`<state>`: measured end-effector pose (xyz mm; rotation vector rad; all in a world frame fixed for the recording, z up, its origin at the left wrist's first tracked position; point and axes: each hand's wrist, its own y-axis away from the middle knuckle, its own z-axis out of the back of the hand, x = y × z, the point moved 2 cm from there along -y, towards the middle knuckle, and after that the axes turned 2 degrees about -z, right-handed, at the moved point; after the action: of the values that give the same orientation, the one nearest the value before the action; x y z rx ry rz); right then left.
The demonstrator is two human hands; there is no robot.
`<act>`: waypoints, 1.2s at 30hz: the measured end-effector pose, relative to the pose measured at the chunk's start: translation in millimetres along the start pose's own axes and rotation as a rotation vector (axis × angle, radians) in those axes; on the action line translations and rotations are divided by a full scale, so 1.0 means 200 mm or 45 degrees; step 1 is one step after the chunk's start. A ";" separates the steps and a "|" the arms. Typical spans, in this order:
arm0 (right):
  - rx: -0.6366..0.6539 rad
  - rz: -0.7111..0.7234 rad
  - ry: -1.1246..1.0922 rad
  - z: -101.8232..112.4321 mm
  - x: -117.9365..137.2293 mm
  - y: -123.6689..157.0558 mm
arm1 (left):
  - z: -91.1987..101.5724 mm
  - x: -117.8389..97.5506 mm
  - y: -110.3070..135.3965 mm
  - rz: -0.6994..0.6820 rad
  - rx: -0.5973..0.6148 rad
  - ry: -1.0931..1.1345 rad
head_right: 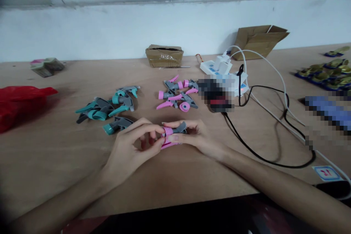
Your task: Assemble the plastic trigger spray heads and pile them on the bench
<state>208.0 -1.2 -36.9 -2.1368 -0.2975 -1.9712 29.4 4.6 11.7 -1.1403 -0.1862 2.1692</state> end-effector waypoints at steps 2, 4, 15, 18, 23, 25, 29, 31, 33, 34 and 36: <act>0.003 -0.018 -0.015 0.00 -0.01 0.00 | 0.00 0.00 0.00 0.032 0.007 0.021; 0.014 -0.042 -0.035 0.01 -0.01 0.00 | 0.00 0.01 0.00 0.060 -0.002 0.033; -0.001 -0.025 -0.090 0.00 0.01 0.01 | -0.03 0.01 0.04 -0.053 -0.140 -0.017; 0.012 -0.026 -0.082 -0.01 0.01 0.01 | -0.02 0.00 0.04 -0.105 -0.166 -0.025; -0.039 -0.020 0.075 -0.01 0.04 0.01 | -0.05 0.04 0.04 0.020 -0.072 -0.017; -0.082 -0.039 0.152 -0.02 0.06 0.01 | -0.05 0.06 0.04 0.103 -0.012 0.013; -0.166 -0.048 0.273 -0.06 0.13 0.01 | -0.02 0.07 0.03 0.095 0.015 0.012; -0.192 -0.036 0.316 -0.07 0.16 -0.01 | 0.01 0.06 0.03 0.051 -0.083 -0.030; -0.190 -0.010 0.329 -0.08 0.18 -0.08 | 0.04 0.05 0.04 -0.004 -0.213 -0.041; -0.170 0.007 0.324 -0.09 0.20 -0.13 | 0.05 0.04 0.05 -0.046 -0.258 -0.033; -0.158 0.081 0.358 -0.10 0.23 -0.25 | 0.04 0.02 0.08 -0.187 -0.252 -0.007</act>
<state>178.0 41.3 10.8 -1.8753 -0.0600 -2.2691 14.5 -3.5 7.5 -1.1899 -0.4811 2.0579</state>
